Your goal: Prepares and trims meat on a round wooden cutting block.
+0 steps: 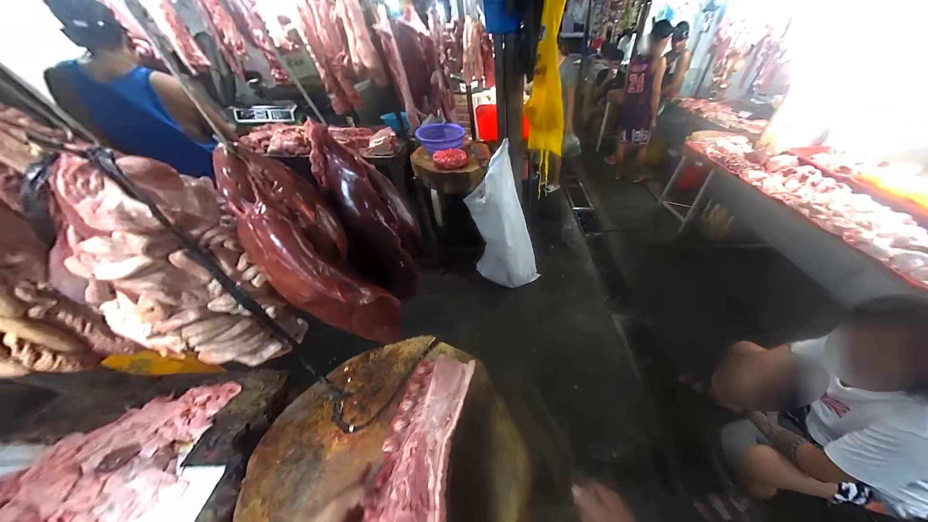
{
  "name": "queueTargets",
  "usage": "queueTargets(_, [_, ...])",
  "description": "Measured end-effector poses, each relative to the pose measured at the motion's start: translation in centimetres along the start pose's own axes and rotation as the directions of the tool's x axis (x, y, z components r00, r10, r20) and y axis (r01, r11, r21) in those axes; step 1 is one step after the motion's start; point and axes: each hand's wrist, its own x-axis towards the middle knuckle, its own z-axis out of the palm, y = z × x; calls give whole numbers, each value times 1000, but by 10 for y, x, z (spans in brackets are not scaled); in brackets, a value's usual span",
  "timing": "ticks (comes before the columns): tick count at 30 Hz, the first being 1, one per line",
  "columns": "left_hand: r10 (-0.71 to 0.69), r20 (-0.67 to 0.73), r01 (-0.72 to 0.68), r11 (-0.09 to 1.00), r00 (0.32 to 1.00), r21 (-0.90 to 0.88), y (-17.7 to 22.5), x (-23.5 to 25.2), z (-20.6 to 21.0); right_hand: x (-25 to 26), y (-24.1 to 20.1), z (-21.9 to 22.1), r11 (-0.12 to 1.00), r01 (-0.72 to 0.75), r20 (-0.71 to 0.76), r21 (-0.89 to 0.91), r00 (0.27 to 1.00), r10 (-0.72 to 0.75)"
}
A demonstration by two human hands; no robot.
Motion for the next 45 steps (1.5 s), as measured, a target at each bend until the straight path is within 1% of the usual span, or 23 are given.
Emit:
queueTargets(1, [-60, -95, 77, 979, 994, 188, -5, 11, -17, 3, 4, -4, 999, 19, -11, -46, 1000, -20])
queueTargets(3, [-32, -355, 196, 878, 934, 437, -11, 7, -33, 7, 8, -8, 987, 35, -21, -158, 999, -39])
queueTargets(5, [72, -572, 313, 778, 817, 545, -13, -17, -11, 5, 11, -5, 973, 4, 10, -229, 1000, -2])
queueTargets(6, [188, -621, 312, 733, 761, 605, -18, -24, 11, 6, 13, -2, 970, -1, 26, -243, 1000, 8])
queueTargets(8, [405, -573, 194, 671, 713, 716, -29, -30, 77, 14, 16, 3, 966, 19, 45, -258, 999, -7])
queueTargets(9, [457, -506, 122, 642, 731, 757, -39, -29, 117, 17, 16, 4, 962, 25, 60, -270, 998, -9])
queueTargets(11, [497, -314, 3, 530, 809, 848, -73, -21, 191, 21, 17, 3, 951, 28, 91, -308, 996, 0])
queueTargets(12, [493, -232, -20, 455, 839, 890, -89, -14, 215, 22, 14, 2, 946, 26, 107, -322, 994, 9])
queueTargets(14, [480, -206, 15, 370, 853, 929, -104, -4, 233, 28, 7, -4, 940, 32, 144, -339, 989, 18])
queueTargets(18, [320, -355, 246, 332, 878, 910, -101, 13, 213, 47, -7, -18, 923, -23, 187, -384, 977, 102])
queueTargets(20, [302, -410, 318, 311, 860, 896, -98, 24, 199, 57, -9, -22, 919, -21, 203, -394, 973, 110])
queueTargets(23, [429, -394, 307, 260, 813, 916, -96, 34, 175, 64, -8, -30, 910, 14, 225, -415, 970, 87])
queueTargets(25, [422, -364, 277, 255, 830, 927, -87, 36, 153, 62, -9, -33, 909, 36, 234, -414, 970, 68])
queueTargets(28, [318, -348, 234, 345, 882, 909, -60, 34, 97, 56, -8, -33, 910, 106, 272, -402, 962, 8])
queueTargets(31, [175, -303, 157, 564, 937, 811, -42, 31, 26, 54, -3, -31, 903, 148, 300, -402, 954, -23])
queueTargets(32, [151, -320, 158, 631, 935, 759, -40, 29, 5, 55, -2, -29, 895, 148, 299, -421, 954, -17])
queueTargets(34, [141, -434, 217, 705, 890, 675, -35, 24, -17, 56, -1, -23, 865, 128, 286, -485, 958, 19])
queueTargets(35, [159, -491, 251, 703, 856, 665, -26, 22, -16, 56, -2, -19, 852, 111, 272, -512, 962, 38])
queueTargets(37, [252, -574, 311, 640, 779, 703, -15, 28, 19, 54, -3, -13, 823, 72, 230, -564, 970, 74])
queueTargets(40, [398, -567, 369, 471, 721, 801, -47, 61, 77, 49, -3, -5, 798, 52, 179, -600, 981, 70])
queueTargets(42, [554, -559, 393, 398, 618, 829, -71, 92, 81, 45, -5, 2, 789, 47, 159, -612, 985, 64])
queueTargets(43, [580, -554, 403, 381, 597, 832, -72, 100, 78, 42, -8, 6, 787, 39, 145, -616, 987, 65])
queueTargets(45, [571, -548, 412, 361, 612, 837, -65, 106, 62, 34, -12, 11, 787, 24, 115, -616, 992, 60])
